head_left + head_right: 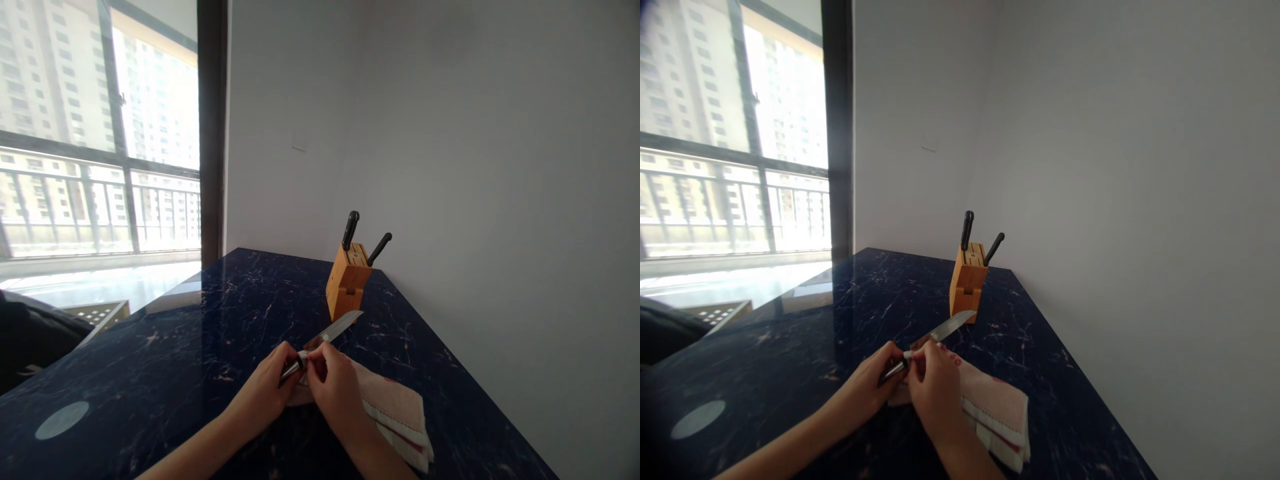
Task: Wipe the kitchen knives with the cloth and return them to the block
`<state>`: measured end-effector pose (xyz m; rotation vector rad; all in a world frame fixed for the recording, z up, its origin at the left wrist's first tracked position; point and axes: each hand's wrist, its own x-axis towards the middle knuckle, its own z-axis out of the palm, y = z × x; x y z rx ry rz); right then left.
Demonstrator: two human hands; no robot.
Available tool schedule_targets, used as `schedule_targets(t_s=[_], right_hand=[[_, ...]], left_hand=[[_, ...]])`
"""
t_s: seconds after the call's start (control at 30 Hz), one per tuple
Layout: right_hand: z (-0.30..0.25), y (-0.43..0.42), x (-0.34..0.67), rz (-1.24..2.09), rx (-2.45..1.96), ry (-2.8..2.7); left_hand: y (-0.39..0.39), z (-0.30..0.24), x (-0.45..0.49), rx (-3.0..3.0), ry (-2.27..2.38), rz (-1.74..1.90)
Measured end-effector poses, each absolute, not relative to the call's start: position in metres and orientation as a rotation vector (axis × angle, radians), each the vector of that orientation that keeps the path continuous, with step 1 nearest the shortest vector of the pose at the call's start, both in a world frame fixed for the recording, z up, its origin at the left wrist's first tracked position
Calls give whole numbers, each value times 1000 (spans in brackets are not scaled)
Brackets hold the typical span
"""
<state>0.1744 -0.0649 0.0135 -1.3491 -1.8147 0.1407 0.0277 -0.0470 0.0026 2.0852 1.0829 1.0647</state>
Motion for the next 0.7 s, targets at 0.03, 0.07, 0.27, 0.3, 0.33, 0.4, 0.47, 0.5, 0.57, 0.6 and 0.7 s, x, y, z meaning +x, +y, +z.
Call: schedule_targets(t_s=[0.03, 0.07, 0.27, 0.3, 0.33, 0.4, 0.47, 0.5, 0.57, 0.6, 0.7], right_hand=[[14, -65, 174, 146, -1344, -1815], [15, -66, 174, 153, -1344, -1818], [15, -67, 174, 177, -1371, -1821], [15, -67, 174, 176, -1369, -1820], [14, -66, 174, 178, -1364, -1820], [13, -66, 175, 186, -1351, -1817], [13, -65, 175, 201, -1338, -1809], [12, -65, 175, 211, -1330, -1805], [11, -66, 175, 230, -1310, -1797], [10, -66, 175, 240, -1298, -1795], [7, -66, 174, 268, -1277, -1789]], left_hand=[[-48, 3, 28, 2092, 1083, 1064], [-48, 3, 28, 2090, 1085, 1066], [-46, 4, 27, 2001, 1082, 1100], [-45, 3, 27, 1982, 1076, 1099], [-45, 2, 28, 1962, 1072, 1096], [-45, 0, 29, 1927, 1075, 1088], [-46, 0, 30, 1900, 1083, 1081], [-46, 0, 30, 1892, 1081, 1078], [-47, 1, 31, 1879, 1062, 1075], [-47, 2, 31, 1871, 1054, 1075], [-47, 3, 30, 1841, 1074, 1088]])
